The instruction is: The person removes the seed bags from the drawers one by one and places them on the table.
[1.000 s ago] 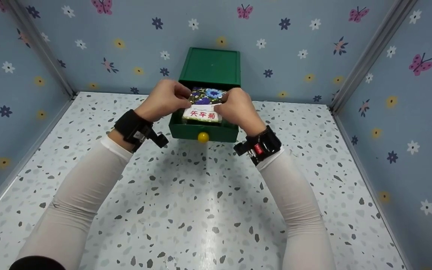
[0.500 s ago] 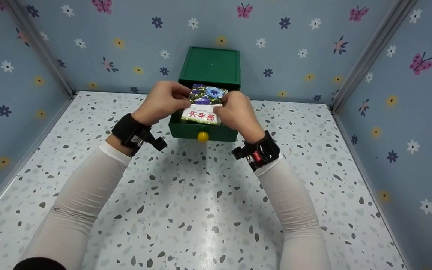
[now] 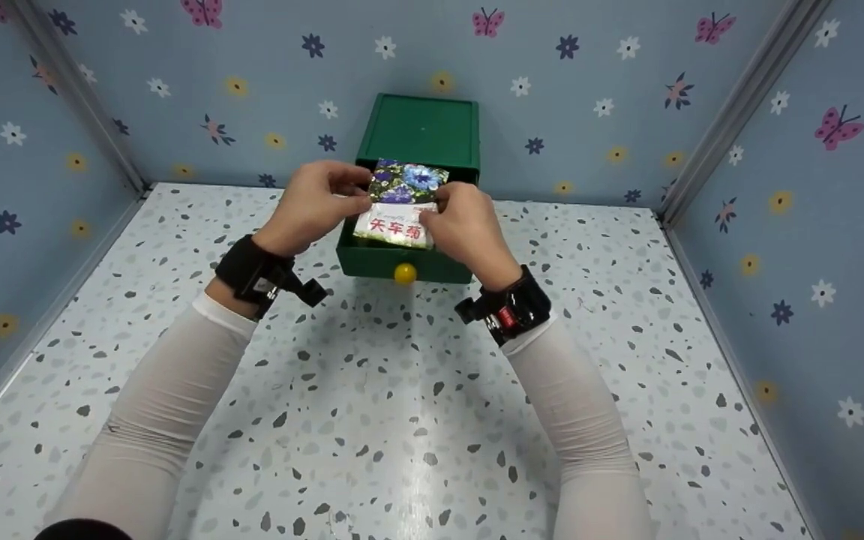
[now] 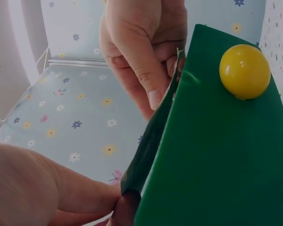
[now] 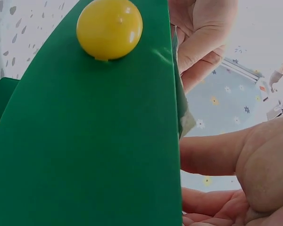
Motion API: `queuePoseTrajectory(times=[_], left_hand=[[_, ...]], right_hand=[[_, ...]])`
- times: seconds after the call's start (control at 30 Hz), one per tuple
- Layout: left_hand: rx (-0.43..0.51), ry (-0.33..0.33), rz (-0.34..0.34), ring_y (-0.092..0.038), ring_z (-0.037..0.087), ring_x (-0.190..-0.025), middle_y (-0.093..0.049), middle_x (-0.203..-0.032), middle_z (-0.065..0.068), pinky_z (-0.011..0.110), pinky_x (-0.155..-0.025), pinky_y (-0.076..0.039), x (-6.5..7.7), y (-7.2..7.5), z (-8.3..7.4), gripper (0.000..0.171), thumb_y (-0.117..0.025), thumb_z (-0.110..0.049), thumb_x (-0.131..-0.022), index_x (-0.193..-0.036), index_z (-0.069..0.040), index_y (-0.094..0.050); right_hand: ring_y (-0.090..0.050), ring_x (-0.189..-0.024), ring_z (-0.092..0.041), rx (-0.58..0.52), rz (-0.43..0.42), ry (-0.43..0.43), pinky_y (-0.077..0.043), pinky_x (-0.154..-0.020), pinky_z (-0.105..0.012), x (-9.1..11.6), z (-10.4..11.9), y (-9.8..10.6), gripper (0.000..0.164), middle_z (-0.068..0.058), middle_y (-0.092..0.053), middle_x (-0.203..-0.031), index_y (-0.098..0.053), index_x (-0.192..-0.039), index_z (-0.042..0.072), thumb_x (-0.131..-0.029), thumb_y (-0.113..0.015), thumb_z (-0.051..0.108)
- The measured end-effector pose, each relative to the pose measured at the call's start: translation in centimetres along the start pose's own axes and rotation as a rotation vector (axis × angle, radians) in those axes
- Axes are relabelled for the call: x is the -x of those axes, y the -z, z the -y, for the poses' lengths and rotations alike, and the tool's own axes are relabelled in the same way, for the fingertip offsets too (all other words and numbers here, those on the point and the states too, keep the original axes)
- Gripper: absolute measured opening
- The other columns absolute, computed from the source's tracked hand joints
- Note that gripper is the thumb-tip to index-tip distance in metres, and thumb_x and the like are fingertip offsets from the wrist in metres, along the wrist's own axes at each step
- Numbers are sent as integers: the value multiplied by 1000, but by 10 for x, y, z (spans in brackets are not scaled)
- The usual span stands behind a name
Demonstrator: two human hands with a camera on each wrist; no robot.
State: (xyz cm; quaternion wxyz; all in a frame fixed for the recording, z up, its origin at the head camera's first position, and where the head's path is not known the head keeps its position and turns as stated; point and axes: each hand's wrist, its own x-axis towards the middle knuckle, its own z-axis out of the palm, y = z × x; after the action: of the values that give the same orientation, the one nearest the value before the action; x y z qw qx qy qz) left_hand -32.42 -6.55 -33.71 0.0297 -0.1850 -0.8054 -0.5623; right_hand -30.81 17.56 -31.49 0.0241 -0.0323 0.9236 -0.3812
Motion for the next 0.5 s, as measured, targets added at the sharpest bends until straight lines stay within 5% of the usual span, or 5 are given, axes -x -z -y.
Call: queuePoseTrajectory(times=[0.33,0.5], left_hand=[[13,24,-74,-68,27,-123,-68,-143,17,37,-104,-57,7,12,6,45,-70,-1,-105,-149,4,-66],[13,28,-101,-69,27,-121,-70,-140,16,38,-101,-58,11,18,11,44,-70,-2,-104,-148,4,-67]], right_hand=[[-65,-121,-27,-29,-21,41,-56,-109,-43,2,11,-14,56,-16,-69,-142,-60,-159,2,-105,-72,15],[-65,-120,-28,-50,-16,79,-55,-109,-44,3,16,-19,58,-17,-67,-145,-58,-160,2,-104,-72,13]])
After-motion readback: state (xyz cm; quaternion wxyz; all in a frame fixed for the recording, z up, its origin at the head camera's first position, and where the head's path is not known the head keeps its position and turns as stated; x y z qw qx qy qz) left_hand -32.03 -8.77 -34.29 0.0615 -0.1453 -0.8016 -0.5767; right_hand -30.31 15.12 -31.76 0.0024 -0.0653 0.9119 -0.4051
